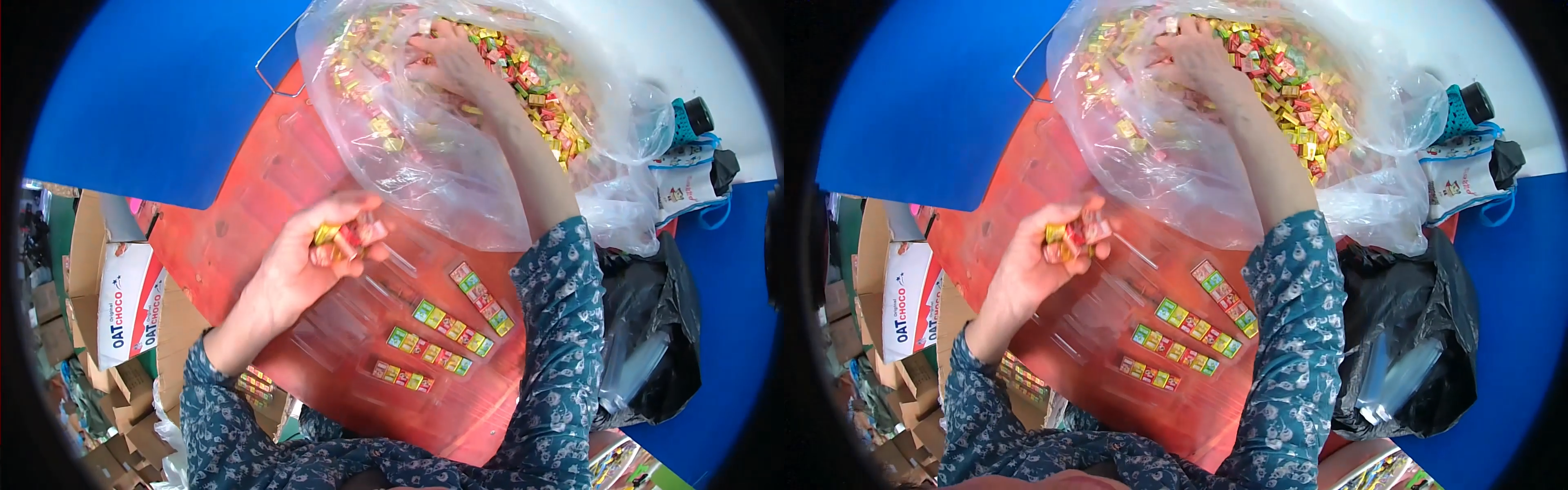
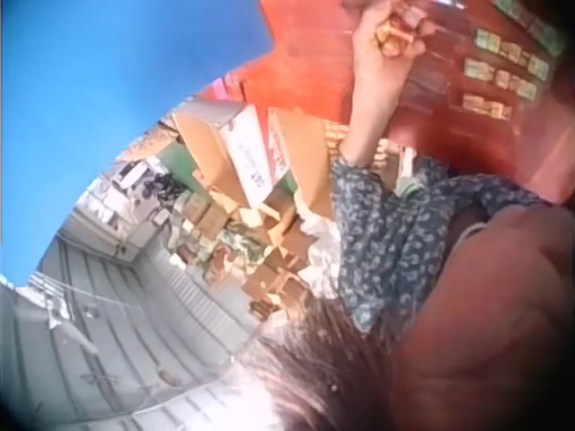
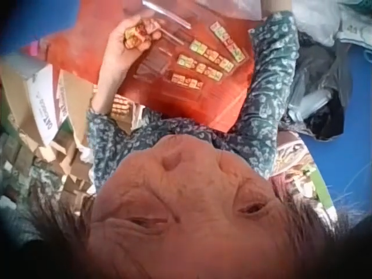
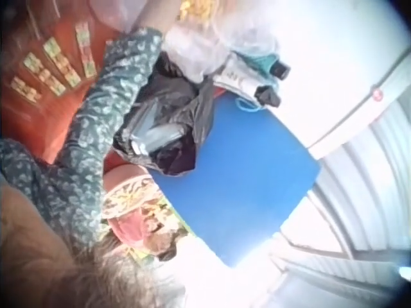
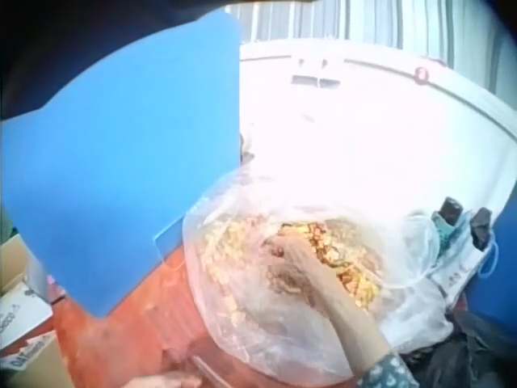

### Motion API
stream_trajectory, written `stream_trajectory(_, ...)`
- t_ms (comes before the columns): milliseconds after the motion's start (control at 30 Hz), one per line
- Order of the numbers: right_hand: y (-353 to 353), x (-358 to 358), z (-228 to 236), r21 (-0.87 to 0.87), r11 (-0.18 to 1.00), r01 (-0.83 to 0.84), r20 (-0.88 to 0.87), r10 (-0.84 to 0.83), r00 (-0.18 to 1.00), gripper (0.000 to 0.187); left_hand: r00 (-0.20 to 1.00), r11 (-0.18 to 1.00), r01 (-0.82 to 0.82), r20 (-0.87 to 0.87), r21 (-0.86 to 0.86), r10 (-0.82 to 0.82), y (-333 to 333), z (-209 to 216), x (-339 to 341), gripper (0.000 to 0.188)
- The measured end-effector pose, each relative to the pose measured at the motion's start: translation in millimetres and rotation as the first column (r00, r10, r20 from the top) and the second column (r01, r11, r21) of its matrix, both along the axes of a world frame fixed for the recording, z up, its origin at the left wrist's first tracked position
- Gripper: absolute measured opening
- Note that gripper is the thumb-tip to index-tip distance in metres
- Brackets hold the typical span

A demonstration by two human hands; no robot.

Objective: Sort small colorful candies into organized rows within plastic trays.

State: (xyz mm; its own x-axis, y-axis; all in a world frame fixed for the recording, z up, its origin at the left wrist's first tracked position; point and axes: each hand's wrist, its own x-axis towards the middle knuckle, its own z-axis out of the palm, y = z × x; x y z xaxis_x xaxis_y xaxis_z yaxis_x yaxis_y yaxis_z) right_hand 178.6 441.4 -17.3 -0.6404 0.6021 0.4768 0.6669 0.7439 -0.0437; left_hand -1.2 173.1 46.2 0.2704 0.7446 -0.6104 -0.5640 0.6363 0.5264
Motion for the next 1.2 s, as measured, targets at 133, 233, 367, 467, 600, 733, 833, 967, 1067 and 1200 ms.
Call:
stream_trajectory(133, 2, 27, -3, 0.181, 0.978, -0.105, -0.043, 0.115, 0.992, 0.029, 0.997, 0.996, 0.073, 0.015, 0.058, -0.074, 47, -7, 19, 0.032)
stream_trajectory(233, -6, 60, 7, -0.064, 0.998, 0.021, 0.103, -0.014, 0.995, 0.025, 0.996, 0.991, 0.090, 0.020, 0.098, -0.092, 78, -29, 27, 0.033)
stream_trajectory(367, -22, 103, 12, -0.019, 1.000, -0.002, 0.127, 0.004, 0.992, 0.038, 0.992, 0.992, 0.091, -0.093, 0.087, -0.082, 107, -58, 43, 0.031)
stream_trajectory(467, -36, 132, 16, -0.082, 0.997, -0.008, 0.150, 0.020, 0.989, 0.053, 0.989, 0.980, 0.129, -0.089, 0.153, -0.117, 120, -60, 49, 0.028)
stream_trajectory(600, -45, 149, 18, -0.332, 0.940, 0.072, -0.320, -0.185, 0.929, 0.059, 0.989, 0.979, 0.126, -0.095, 0.160, -0.112, 133, -59, 57, 0.027)
stream_trajectory(733, -47, 145, 27, -0.620, 0.780, -0.083, -0.603, -0.406, 0.687, 0.051, 0.986, 0.975, 0.153, -0.087, 0.164, -0.140, 138, -59, 57, 0.028)
stream_trajectory(833, -45, 145, 34, -0.657, 0.735, -0.168, -0.673, -0.472, 0.570, 0.039, 0.981, 0.979, 0.160, -0.133, 0.124, -0.144, 138, -60, 57, 0.036)
stream_trajectory(967, -27, 149, 32, -0.704, 0.705, -0.091, -0.567, -0.481, 0.669, 0.023, 0.977, 0.974, 0.179, -0.145, 0.143, -0.158, 136, -61, 54, 0.035)
stream_trajectory(1067, -7, 161, 24, -0.681, 0.733, 0.004, -0.451, -0.423, 0.786, 0.019, 0.976, 0.971, 0.192, -0.128, 0.145, -0.174, 134, -58, 57, 0.034)
stream_trajectory(1200, -14, 162, 33, -0.586, 0.757, 0.289, -0.086, -0.413, 0.907, 0.018, 0.975, 0.970, 0.203, -0.123, 0.131, -0.187, 133, -58, 50, 0.032)
